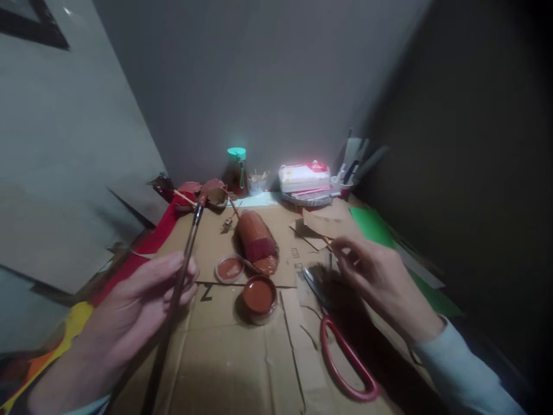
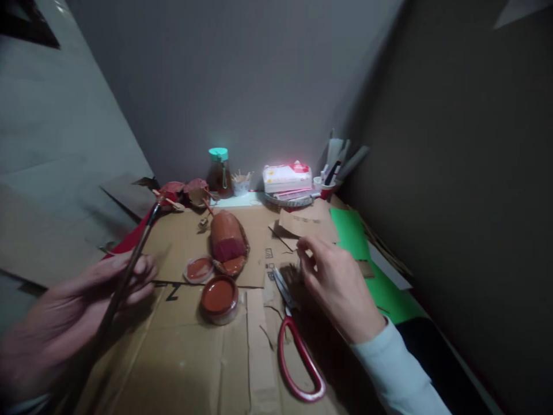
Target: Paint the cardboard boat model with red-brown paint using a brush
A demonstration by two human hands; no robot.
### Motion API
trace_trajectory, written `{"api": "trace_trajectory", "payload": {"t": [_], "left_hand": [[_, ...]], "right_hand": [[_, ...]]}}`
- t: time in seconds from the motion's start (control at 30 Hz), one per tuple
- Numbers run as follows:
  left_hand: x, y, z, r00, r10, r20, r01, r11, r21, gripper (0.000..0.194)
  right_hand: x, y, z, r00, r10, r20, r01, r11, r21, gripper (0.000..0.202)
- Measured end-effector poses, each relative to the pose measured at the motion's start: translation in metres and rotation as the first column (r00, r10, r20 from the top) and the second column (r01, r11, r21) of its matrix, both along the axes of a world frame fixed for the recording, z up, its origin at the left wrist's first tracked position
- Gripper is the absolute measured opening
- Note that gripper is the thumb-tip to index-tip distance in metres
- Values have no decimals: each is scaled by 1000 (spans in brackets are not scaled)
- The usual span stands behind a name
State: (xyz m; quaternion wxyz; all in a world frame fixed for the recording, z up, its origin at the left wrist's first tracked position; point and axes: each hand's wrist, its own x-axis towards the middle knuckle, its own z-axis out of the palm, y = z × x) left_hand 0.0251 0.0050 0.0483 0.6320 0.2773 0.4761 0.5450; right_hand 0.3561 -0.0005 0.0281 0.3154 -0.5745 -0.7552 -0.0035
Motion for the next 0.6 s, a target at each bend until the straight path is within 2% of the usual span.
{"api": "trace_trajectory", "payload": {"t": [0.1,0.2,0.27,0.37,0.47,0.6], "left_hand": [[-4,2,2,1000,22,18,-23,1000,20,9],[-7,2,4,998,58,23,-59,998,33,11],[-8,2,5,995,89,35,-90,996,14,14],[-9,0,5,996,72,50,-72,997,-3,15],[-10,-1,3,998,23,55,-24,1000,18,11],[-11,-3,0,993,17,114,-20,999,25,7]], "right_hand": [[-8,0,-16,997,45,59,-41,997,-71,18],[-16,-3,-23,990,92,111,-80,991,-112,20],[-21,-4,-24,983,119,136,-103,987,-120,22],[-24,-4,-25,975,148,165,-127,983,-130,26],[-22,-4,-25,973,141,184,-115,983,-145,26],[-16,-6,-19,972,115,204,-78,980,-182,26]]}}
